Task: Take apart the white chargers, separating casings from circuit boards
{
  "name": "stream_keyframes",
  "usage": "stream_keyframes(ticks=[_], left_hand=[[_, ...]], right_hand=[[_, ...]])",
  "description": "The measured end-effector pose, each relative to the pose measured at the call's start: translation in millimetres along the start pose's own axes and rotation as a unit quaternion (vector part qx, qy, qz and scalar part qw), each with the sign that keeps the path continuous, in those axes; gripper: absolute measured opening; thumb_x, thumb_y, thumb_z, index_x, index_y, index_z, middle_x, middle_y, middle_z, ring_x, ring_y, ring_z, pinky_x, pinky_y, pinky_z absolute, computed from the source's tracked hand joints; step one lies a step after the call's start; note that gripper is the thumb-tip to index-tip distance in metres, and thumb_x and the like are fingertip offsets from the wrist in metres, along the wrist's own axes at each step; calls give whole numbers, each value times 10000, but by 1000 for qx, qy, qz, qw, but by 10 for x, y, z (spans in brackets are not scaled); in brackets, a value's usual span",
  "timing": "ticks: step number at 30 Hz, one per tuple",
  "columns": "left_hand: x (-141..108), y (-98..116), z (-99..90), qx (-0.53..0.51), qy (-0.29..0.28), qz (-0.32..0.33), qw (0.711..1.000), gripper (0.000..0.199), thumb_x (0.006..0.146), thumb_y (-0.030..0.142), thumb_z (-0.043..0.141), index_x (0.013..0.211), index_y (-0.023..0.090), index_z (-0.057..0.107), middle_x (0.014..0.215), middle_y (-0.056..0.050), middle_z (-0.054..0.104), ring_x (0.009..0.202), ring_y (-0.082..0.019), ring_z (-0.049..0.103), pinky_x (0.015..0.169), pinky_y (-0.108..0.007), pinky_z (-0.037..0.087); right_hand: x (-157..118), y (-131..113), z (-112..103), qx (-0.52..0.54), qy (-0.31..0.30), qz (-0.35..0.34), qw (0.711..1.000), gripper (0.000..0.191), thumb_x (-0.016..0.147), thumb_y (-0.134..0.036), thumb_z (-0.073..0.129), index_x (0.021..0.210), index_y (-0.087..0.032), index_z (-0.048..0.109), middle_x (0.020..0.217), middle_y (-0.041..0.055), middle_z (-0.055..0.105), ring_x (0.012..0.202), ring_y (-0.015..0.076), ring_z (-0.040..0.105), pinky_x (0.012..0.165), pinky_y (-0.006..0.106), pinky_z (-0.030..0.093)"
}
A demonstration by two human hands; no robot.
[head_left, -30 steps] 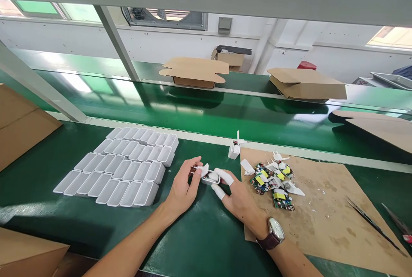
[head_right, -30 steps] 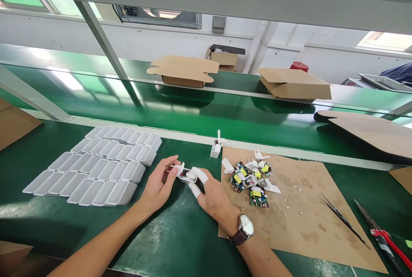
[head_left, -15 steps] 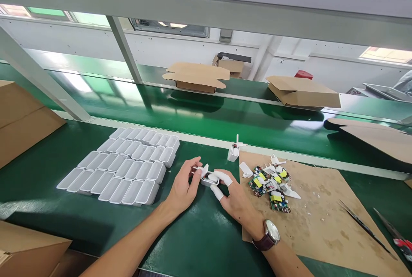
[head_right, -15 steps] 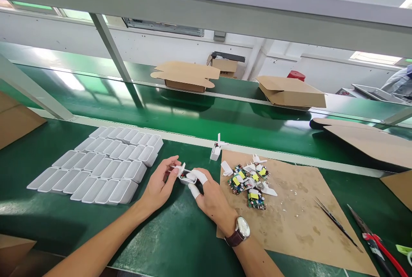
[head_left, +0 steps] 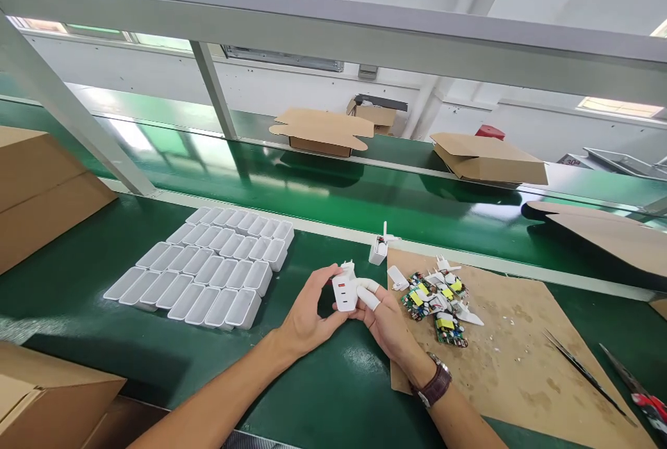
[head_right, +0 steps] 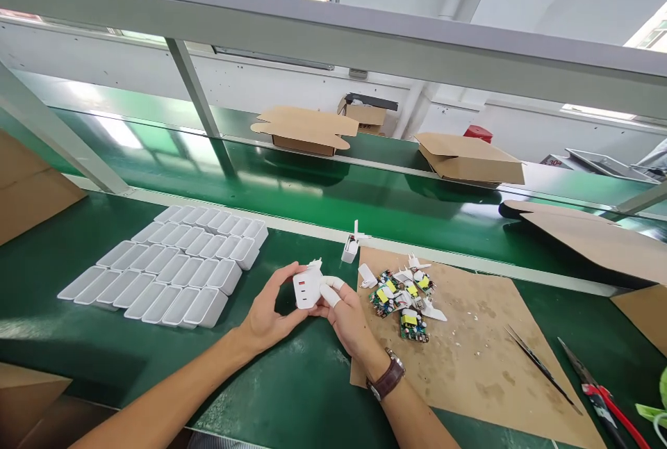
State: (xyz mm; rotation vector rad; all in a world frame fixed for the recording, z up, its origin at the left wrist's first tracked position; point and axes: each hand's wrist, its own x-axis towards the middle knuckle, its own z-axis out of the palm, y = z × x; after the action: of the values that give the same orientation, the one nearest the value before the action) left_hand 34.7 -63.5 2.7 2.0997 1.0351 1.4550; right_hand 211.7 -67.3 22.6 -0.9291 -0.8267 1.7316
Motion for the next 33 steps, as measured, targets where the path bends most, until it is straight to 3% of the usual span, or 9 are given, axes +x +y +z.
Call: stream_keyframes(ticks=[8,15,21,24,26,29,33], left_hand=[[53,-7,-2,2,18,55,998,706,926,268,716,1537,249,363,1284,-130,662,1129,-246,684,930,-413,621],[34,-42,-2,11,2,54,998,720,918,280,727,1534,249,357,1285,-128,663,1137,-250,668,928,-421,607],[13,-105,-45,83,-12,-17,996,721,916,264,673,1541,236,317,1318,-148,626,1202,-292,636,1014,-494,551],[10,-184,-66,118,-23,-58,991,701,883,275,692,1507,226,377,1262,-146,641,1170,-319,625,995,-532,541],[17,-244,-71,114,-29,-100,988,684,866,306,706,1480,217,417,1203,-133,657,1104,-312,641,958,-527,555],[85,-318,-51,81,-6,-172,982,649,856,350,710,1439,219,456,1149,-105,678,950,-257,678,876,-469,586],[340,-392,67,-1,3,-216,976,667,797,339,749,1400,226,486,1184,-96,694,839,-204,701,835,-424,602]], right_hand=[[13,31,-14,-4,-14,18,1000,429,792,-505,820,1075,-209,693,998,80,774,971,312,756,916,512,583],[12,56,-23,-40,-21,25,999,461,823,-534,773,1134,-205,687,1029,93,772,992,308,747,927,506,579],[7,96,-5,-190,26,-129,973,348,929,-504,663,1189,-273,678,1211,70,720,1084,268,691,941,455,596],[-52,57,7,-330,19,-222,917,248,1009,-388,550,1195,-281,676,1232,64,693,1090,230,674,998,426,564],[-96,24,8,-434,7,-285,855,246,1035,-298,496,1209,-277,669,1205,67,689,1087,216,662,1007,410,544],[-127,26,-7,-541,-37,-370,755,251,1046,-231,453,1174,-239,669,1089,86,704,980,215,665,893,374,561],[-98,155,-47,-626,-100,-422,648,209,1044,-232,473,1067,-203,678,967,83,719,841,210,648,780,346,540]])
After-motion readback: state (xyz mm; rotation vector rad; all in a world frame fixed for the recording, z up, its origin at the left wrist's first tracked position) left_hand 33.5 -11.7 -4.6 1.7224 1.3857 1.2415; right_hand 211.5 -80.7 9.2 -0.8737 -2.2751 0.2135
